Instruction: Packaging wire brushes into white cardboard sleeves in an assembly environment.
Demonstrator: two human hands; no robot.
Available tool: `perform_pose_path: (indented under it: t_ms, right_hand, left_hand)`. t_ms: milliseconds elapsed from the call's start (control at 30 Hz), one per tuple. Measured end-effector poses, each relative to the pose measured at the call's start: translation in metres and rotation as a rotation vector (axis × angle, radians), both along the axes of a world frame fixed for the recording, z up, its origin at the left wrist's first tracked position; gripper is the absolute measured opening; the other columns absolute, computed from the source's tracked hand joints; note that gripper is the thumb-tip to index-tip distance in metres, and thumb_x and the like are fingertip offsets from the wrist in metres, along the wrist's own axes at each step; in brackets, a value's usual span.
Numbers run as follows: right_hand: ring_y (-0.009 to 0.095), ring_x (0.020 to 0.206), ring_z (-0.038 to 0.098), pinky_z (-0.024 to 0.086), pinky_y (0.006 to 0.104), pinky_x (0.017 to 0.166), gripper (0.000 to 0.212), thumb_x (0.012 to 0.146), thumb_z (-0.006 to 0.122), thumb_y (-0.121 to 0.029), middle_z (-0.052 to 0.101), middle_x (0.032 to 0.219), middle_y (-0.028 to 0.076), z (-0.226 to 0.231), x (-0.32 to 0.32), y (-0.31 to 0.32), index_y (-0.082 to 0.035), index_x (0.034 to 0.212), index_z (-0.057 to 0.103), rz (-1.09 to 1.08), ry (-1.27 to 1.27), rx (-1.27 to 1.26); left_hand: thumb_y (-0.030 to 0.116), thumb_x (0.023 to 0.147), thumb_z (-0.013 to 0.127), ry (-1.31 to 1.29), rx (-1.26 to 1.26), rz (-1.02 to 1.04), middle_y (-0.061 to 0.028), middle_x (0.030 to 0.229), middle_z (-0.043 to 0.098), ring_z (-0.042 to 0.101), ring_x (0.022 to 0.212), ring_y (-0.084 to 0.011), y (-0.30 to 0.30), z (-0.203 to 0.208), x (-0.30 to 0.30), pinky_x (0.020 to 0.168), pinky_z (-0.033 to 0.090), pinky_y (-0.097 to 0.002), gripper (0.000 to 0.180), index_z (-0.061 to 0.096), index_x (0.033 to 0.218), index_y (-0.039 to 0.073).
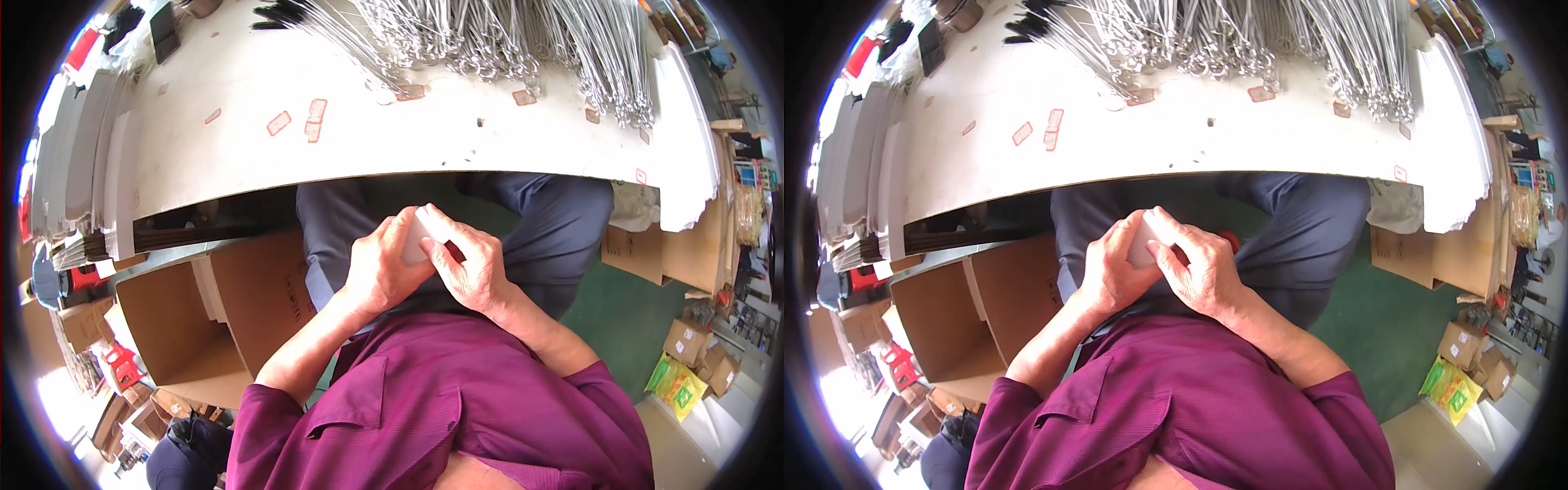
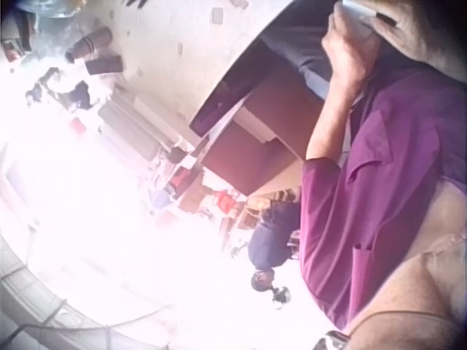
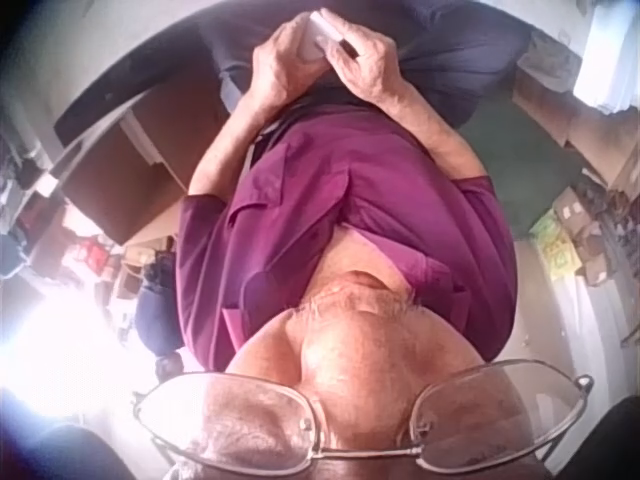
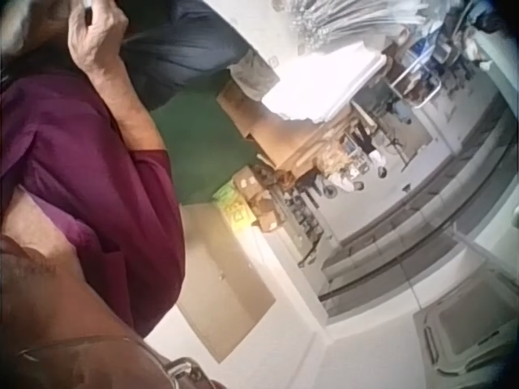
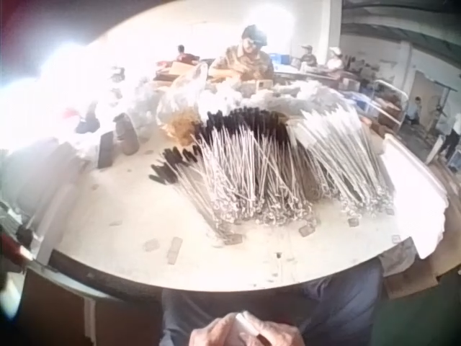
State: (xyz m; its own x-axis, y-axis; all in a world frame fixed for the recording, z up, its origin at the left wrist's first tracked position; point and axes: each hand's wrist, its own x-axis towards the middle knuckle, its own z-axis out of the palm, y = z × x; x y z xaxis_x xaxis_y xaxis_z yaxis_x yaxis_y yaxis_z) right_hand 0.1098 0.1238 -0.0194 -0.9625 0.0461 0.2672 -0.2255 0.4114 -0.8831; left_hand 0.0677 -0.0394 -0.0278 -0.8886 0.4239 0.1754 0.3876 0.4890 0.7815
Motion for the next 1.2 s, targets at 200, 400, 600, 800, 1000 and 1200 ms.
perform_pose_path:
  t_ms: [200,400,600,800,1000,1200]
  right_hand:
    - [0.020,0.094,0.075,0.059,0.0310,0.077,0.035,0.095,0.066,0.003,0.077,0.105,0.017,0.000,-0.007,0.000,0.008,0.129,0.064,-0.007,-0.091,-0.115]
    - [0.006,0.067,0.060,0.049,0.0217,0.058,0.033,0.099,0.066,-0.007,0.072,0.090,0.007,0.027,-0.036,0.003,0.004,0.130,0.063,0.011,-0.164,-0.262]
    - [0.017,0.072,0.065,0.053,0.0282,0.065,0.015,0.096,0.070,-0.008,0.074,0.102,0.012,0.028,-0.080,0.021,0.001,0.107,0.072,-0.119,0.190,0.220]
    - [0.015,0.073,0.065,0.051,0.0267,0.060,0.007,0.097,0.068,-0.004,0.070,0.095,0.009,-0.006,-0.091,0.030,0.000,0.101,0.070,-0.158,0.215,0.250]
    - [0.014,0.067,0.062,0.047,0.0263,0.055,0.005,0.095,0.069,-0.004,0.070,0.096,0.008,-0.011,-0.089,0.021,-0.002,0.099,0.070,-0.159,0.241,0.269]
    - [0.019,0.063,0.060,0.047,0.0299,0.054,0.003,0.092,0.067,0.001,0.068,0.086,0.009,-0.003,-0.093,0.020,-0.002,0.093,0.069,-0.214,0.379,0.330]
  left_hand:
    - [0.024,0.079,0.084,-0.179,0.015,-0.018,-0.0215,0.106,0.071,0.072,0.093,-0.0373,-0.014,0.021,-0.003,0.079,0.059,-0.0435,0.061,0.059,0.131,0.003]
    - [0.015,0.088,0.078,-0.677,0.161,-0.058,-0.0166,0.089,0.069,0.066,0.079,-0.0192,-0.097,0.049,-0.009,0.073,0.052,-0.0371,0.027,0.068,0.106,-0.002]
    - [0.013,0.091,0.070,-0.045,-0.428,0.444,-0.0231,0.095,0.071,0.072,0.089,-0.0348,-0.188,0.111,-0.072,0.079,0.056,-0.0402,0.024,0.070,0.109,-0.002]
    - [0.019,0.091,0.069,0.164,-0.815,0.675,-0.0246,0.096,0.071,0.068,0.096,-0.0441,-0.304,0.075,-0.177,0.083,0.053,-0.0531,0.021,0.066,0.104,0.003]
    - [0.014,0.088,0.066,0.309,-1.010,0.731,-0.0211,0.098,0.071,0.071,0.096,-0.0405,-0.381,0.062,-0.242,0.083,0.056,-0.0494,0.012,0.068,0.096,0.005]
    - [0.018,0.091,0.066,0.537,-1.192,0.679,-0.0199,0.127,0.063,0.057,0.125,-0.0388,-0.362,0.046,-0.253,0.100,0.051,-0.0485,0.030,0.064,0.118,0.006]
